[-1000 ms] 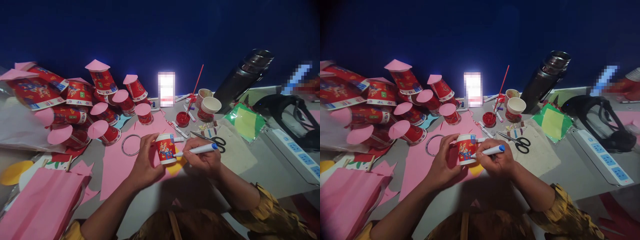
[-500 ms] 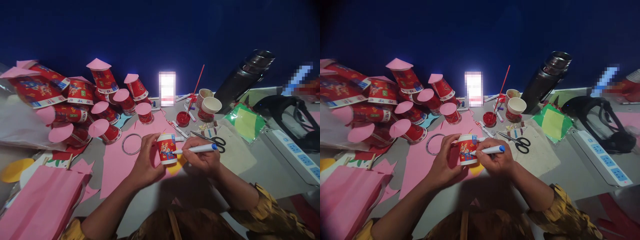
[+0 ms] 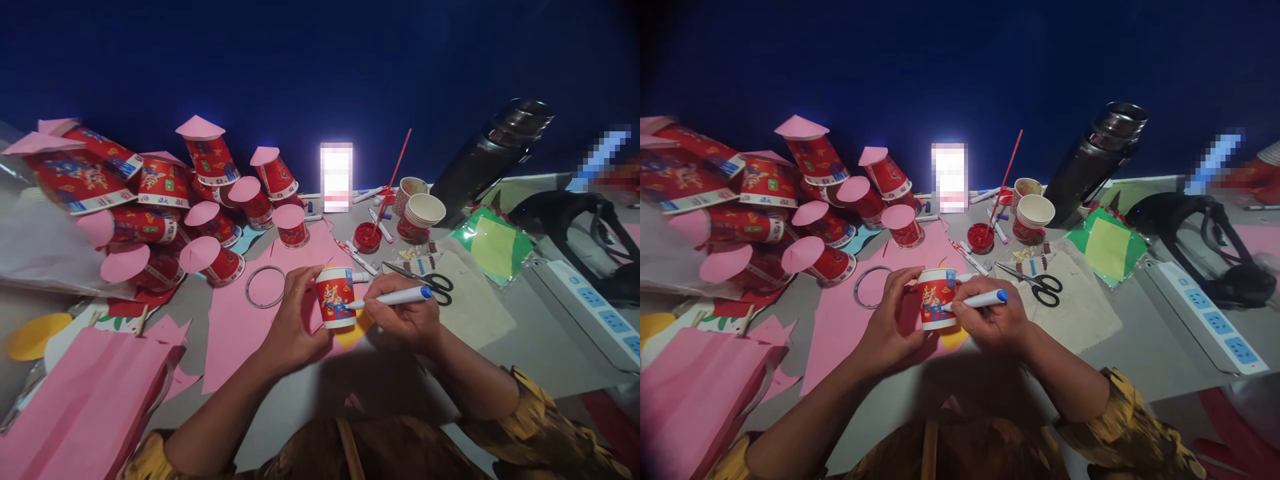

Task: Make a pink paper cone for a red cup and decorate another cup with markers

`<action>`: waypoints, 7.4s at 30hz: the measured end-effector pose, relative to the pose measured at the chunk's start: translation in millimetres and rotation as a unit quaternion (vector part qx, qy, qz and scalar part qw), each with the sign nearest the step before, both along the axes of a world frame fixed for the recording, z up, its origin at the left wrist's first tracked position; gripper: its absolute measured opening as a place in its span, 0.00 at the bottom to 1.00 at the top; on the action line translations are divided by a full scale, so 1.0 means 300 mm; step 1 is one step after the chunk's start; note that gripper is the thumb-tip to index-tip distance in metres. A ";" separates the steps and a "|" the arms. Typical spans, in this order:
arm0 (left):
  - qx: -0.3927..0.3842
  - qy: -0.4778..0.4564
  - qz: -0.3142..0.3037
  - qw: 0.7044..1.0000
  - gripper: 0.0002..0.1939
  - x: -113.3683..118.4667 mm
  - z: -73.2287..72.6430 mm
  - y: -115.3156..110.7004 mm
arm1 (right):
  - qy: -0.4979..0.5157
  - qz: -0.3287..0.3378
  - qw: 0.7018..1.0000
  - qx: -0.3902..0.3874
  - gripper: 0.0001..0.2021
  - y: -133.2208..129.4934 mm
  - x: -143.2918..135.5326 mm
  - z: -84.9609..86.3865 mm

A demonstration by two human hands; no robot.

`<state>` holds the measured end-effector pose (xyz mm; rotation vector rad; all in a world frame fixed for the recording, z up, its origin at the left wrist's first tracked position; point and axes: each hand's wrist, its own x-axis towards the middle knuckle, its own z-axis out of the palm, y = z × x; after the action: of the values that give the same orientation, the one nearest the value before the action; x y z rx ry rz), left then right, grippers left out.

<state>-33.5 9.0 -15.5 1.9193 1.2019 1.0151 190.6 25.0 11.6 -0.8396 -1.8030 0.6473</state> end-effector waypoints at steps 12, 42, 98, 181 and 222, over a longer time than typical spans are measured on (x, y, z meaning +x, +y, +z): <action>0.000 -0.005 0.002 1.000 0.43 0.000 -0.003 0.002 | 0.003 0.018 1.000 -0.013 0.06 -0.007 -0.003 -0.005; 0.007 -0.001 -0.007 1.000 0.45 0.002 -0.006 0.000 | 0.002 0.002 1.000 -0.014 0.05 -0.007 0.000 -0.010; -0.499 -0.534 -0.140 0.669 0.46 -0.004 0.018 0.000 | 0.030 0.027 0.996 -0.075 0.07 0.017 0.011 -0.036; -0.004 0.037 0.026 0.999 0.42 -0.034 0.010 0.012 | -0.039 0.069 0.993 0.085 0.05 -0.025 -0.037 -0.044; -0.146 -0.129 0.007 0.981 0.44 -0.027 0.012 0.011 | 0.004 -0.035 0.997 0.066 0.05 -0.020 -0.015 -0.018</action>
<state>-41.6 12.1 -11.9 1.5048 1.1453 0.9971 186.1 18.9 6.3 -0.8057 -1.7794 0.4799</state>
